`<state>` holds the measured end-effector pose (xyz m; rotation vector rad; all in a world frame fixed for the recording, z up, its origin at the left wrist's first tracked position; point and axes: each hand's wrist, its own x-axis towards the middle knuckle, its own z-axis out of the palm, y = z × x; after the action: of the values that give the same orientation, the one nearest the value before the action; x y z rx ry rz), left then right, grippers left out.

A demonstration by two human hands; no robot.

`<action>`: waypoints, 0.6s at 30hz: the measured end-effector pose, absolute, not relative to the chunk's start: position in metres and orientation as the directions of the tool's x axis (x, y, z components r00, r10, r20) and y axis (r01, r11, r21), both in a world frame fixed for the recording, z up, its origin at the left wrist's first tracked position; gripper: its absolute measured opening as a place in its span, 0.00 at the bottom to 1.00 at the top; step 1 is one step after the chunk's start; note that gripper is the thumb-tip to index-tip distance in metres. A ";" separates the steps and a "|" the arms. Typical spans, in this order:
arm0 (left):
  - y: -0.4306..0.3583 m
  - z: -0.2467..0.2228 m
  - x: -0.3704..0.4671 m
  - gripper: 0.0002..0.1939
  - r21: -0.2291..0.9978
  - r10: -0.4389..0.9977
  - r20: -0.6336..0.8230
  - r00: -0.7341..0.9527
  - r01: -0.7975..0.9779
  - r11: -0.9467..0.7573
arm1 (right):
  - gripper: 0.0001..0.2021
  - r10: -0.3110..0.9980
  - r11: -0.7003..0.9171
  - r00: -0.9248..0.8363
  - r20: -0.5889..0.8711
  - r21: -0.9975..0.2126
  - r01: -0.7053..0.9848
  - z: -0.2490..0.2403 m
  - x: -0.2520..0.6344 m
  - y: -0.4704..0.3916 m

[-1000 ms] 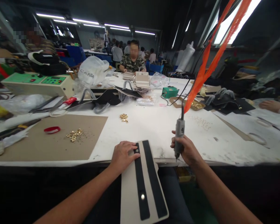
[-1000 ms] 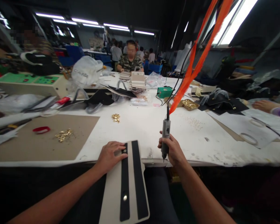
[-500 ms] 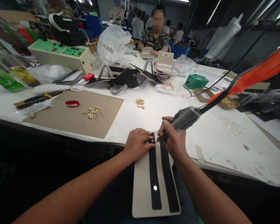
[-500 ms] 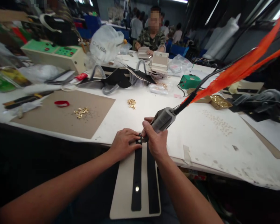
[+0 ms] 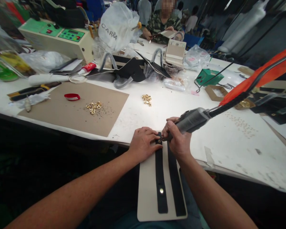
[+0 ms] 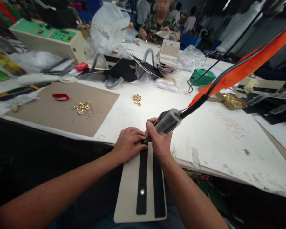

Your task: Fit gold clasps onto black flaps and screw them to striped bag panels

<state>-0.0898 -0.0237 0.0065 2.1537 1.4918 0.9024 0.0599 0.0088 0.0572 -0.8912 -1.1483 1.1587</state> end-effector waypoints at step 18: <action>-0.021 0.006 -0.088 0.12 0.597 0.923 0.285 0.258 0.706 -0.382 | 0.17 0.938 0.243 -0.256 0.235 -0.970 -0.001 0.070 0.063 0.014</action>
<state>-0.0878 -0.0212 0.0060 2.1870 1.4908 0.8646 0.0629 0.0137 0.0703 -0.9144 -1.5230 1.1896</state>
